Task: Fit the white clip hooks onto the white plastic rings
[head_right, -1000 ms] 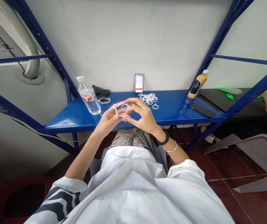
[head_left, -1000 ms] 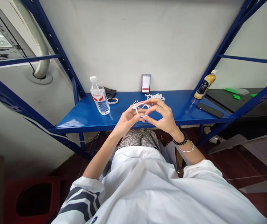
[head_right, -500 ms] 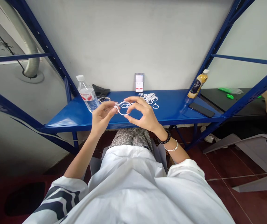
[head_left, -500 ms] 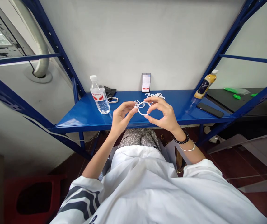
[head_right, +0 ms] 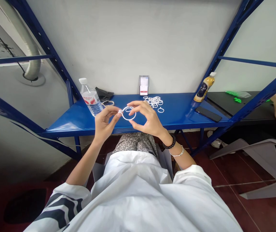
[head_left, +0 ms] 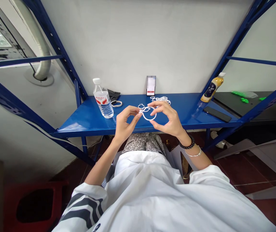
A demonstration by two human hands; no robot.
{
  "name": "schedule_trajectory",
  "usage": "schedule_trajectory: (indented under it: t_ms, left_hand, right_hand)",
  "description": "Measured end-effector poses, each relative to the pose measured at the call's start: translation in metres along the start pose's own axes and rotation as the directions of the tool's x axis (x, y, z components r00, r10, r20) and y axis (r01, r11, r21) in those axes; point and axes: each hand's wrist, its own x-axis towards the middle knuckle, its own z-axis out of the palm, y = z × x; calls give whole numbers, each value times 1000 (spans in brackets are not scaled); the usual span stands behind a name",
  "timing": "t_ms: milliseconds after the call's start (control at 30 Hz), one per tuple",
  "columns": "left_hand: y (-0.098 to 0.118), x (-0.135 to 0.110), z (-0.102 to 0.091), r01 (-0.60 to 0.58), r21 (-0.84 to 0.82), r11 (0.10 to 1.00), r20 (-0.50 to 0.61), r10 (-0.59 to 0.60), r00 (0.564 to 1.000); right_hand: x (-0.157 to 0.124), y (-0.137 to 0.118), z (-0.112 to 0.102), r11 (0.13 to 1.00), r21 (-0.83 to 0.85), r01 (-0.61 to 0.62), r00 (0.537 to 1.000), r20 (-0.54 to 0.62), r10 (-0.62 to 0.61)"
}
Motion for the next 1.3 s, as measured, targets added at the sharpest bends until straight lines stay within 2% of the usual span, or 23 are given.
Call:
schedule_trajectory:
  t_ms: [400,767,900,1033,1133,1233,1300]
  left_hand:
    - [2,1,-4,-94,11,996,22,94,995]
    - [0,0,-5,-197,27,980,-18,198,980]
    - [0,1,-5,-195,17,981,-24,195,980]
    - [1,1,-4,-117,-10,993,-29,116,993]
    - [1,0,-3,18,-20,1000,-22,-19,1000]
    - [0,0,-1,187,-59,981,6,-187,982]
    - [-1,1,0,288,-119,950,80,-280,957]
  right_hand:
    - [0,-1,1,1000,22,4,1000,22,-4]
    - [-1,-1,1,998,61,-3,999,47,1]
    - [-1,-1,1,999,49,5,999,47,-8]
    - [-2,-1,0,999,26,18,999,44,-19]
    - [-2,-1,0,999,-31,17,1000,21,-16]
    - [-2,1,3,984,-168,59,998,-19,-63]
    - [-3,4,6,954,-277,113,992,-23,-124]
